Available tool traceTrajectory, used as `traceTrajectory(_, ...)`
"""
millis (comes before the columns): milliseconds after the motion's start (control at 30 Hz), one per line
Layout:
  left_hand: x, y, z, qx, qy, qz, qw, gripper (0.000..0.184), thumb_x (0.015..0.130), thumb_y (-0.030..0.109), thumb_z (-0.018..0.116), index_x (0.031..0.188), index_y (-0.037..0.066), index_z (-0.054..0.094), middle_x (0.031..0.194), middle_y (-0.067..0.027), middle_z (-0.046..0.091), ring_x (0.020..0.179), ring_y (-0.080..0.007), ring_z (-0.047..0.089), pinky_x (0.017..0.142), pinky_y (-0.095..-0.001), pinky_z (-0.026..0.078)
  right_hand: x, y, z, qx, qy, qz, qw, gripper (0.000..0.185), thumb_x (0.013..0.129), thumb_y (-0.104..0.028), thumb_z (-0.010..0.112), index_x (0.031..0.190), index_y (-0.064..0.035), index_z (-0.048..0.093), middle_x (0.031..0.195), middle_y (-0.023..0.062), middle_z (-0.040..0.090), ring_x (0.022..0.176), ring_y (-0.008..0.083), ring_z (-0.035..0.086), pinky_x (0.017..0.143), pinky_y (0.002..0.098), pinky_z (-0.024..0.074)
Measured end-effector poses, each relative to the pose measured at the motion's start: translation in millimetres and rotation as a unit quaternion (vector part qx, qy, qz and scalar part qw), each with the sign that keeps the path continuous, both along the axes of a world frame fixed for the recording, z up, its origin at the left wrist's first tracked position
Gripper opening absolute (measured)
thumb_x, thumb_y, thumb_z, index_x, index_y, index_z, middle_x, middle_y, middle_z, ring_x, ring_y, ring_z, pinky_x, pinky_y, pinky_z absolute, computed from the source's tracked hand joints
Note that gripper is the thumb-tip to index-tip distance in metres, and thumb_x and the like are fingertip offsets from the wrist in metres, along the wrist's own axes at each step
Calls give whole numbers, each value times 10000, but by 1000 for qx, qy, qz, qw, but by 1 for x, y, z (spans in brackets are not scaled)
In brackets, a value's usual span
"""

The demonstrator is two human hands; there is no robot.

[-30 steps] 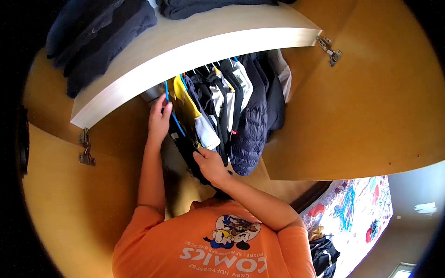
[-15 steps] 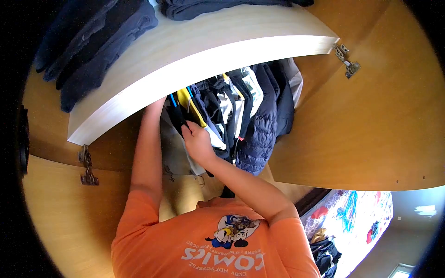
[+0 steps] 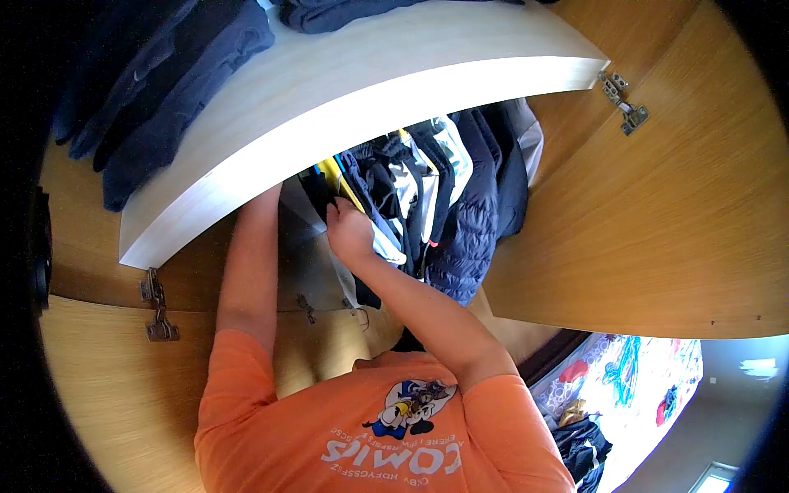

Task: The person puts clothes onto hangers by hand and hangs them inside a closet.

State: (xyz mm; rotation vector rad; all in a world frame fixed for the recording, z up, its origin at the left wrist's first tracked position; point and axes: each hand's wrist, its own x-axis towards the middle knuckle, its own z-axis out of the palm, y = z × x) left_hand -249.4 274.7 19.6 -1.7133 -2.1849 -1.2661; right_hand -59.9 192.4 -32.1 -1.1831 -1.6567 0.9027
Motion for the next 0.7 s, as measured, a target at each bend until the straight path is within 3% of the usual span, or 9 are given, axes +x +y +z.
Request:
traceTrajectory(100,5,5,2,-22,39,13,999,370,899,207,524,1181,-32,522,1157,-241,547,1082,-391,510,936,-435,396,7,2,-2,13,-49,-21,998,276,862,-207,554,1014,11,626,843,247,631,804,400,614,732,439,494)
traceTrajectory(200,14,11,2,-43,77,21,996,375,900,208,523,1187,-33,517,1165,-244,541,1088,-393,504,942,-438,392,18,1,-1,-14,-128,23,991,329,860,-203,555,1137,-26,568,957,219,636,846,392,614,761,438,497)
traceTrajectory(267,23,15,1,-56,101,26,993,378,901,209,522,1190,-34,514,1170,-245,537,1093,-394,500,946,-440,389,28,-6,-6,54,-192,27,980,452,856,-193,553,1275,-68,439,1060,192,610,894,379,611,778,438,497)
traceTrajectory(367,43,13,-4,-73,130,32,988,383,901,210,521,1196,-34,509,1178,-248,531,1100,-396,494,952,-443,384,54,-7,-11,43,-246,63,966,538,848,-184,560,1334,-92,348,1073,171,596,930,361,607,782,439,497)
traceTrajectory(500,81,-1,-18,-89,143,24,985,388,902,211,519,1201,-35,504,1186,-250,526,1107,-398,488,957,-446,380,101,-10,-34,-2,-330,104,938,379,838,-168,562,1194,-76,468,1010,155,611,891,336,614,751,440,497)
traceTrajectory(567,100,-19,-36,-59,-23,77,995,519,912,230,495,1330,-43,349,1331,-253,402,1205,-399,392,1026,-423,320,129,-19,-45,-30,-357,108,927,317,837,-180,565,1131,-65,540,1003,139,614,887,321,618,759,434,495)
traceTrajectory(633,121,-36,-59,48,-49,47,997,584,924,243,473,1384,-41,253,1381,-263,323,1258,-416,322,1070,-442,244,163,-33,-59,-30,-420,142,896,235,829,-194,543,1038,-99,594,1000,152,620,937,286,619,760,437,489)
traceTrajectory(667,135,-46,-67,32,-95,30,994,605,925,253,475,1391,-49,237,1405,-268,286,1302,-413,253,1083,-453,216,181,-41,-68,-37,-419,129,898,235,829,-194,543,1038,-99,594,1000,152,620,937,286,619,760,437,489)
traceTrajectory(700,144,-52,-87,32,-119,26,992,608,934,297,453,1391,-45,244,1412,-262,283,1311,-407,240,1090,-459,198,201,-49,-77,-124,-408,160,890,255,843,-229,543,1065,-115,597,1039,141,618,977,286,609,786,441,486)
